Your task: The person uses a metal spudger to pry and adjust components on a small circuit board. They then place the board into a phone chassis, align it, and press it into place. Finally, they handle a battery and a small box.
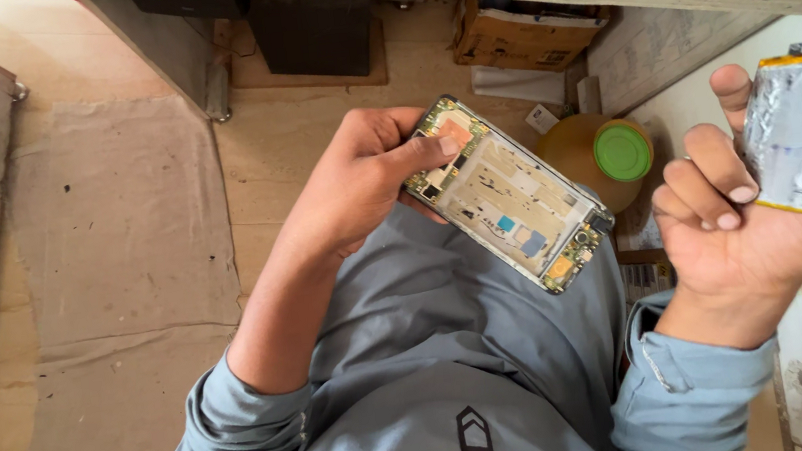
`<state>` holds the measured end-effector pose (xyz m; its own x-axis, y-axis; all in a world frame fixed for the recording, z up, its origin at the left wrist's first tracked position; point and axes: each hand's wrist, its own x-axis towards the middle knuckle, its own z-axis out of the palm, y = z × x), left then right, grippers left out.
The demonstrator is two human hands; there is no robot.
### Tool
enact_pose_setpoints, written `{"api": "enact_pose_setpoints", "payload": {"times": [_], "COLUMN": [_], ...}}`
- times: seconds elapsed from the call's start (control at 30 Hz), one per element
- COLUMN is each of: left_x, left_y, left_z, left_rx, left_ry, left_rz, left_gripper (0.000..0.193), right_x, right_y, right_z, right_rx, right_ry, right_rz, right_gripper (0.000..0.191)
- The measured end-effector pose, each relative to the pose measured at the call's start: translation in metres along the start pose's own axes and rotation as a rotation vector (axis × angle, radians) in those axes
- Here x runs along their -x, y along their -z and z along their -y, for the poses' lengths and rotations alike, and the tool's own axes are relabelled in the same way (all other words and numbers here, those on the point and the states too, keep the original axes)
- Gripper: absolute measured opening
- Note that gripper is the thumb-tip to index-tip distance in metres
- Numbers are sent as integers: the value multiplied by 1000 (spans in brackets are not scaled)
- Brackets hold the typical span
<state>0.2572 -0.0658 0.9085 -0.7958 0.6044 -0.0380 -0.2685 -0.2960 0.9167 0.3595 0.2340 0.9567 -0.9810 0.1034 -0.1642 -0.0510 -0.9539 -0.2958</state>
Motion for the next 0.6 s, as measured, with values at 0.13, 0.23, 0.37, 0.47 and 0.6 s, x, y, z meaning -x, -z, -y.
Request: {"api": "enact_pose_setpoints", "payload": {"times": [0.13, 0.23, 0.37, 0.47, 0.6], "left_x": [0, -2, -3, -2, -2], "left_y": [0, -1, -2, 0, -3], "left_z": [0, 0, 0, 0, 2], "left_rx": [-2, -26, -16, -27, -39], "left_ry": [1, 12, 4, 7, 9], "left_rz": [0, -5, 8, 5, -8], "left_gripper": [26, 26, 26, 28, 29], "right_x": [4, 8, 12, 7, 4], "right_y": [5, 5, 5, 7, 14], "right_z": [4, 8, 3, -1, 2], "right_rx": [275, 379, 527, 588, 655], "right_ry": [-30, -6, 110, 115, 133], "right_rz": [92, 133, 105, 63, 87], "right_gripper": [82, 82, 60, 49, 33]}}
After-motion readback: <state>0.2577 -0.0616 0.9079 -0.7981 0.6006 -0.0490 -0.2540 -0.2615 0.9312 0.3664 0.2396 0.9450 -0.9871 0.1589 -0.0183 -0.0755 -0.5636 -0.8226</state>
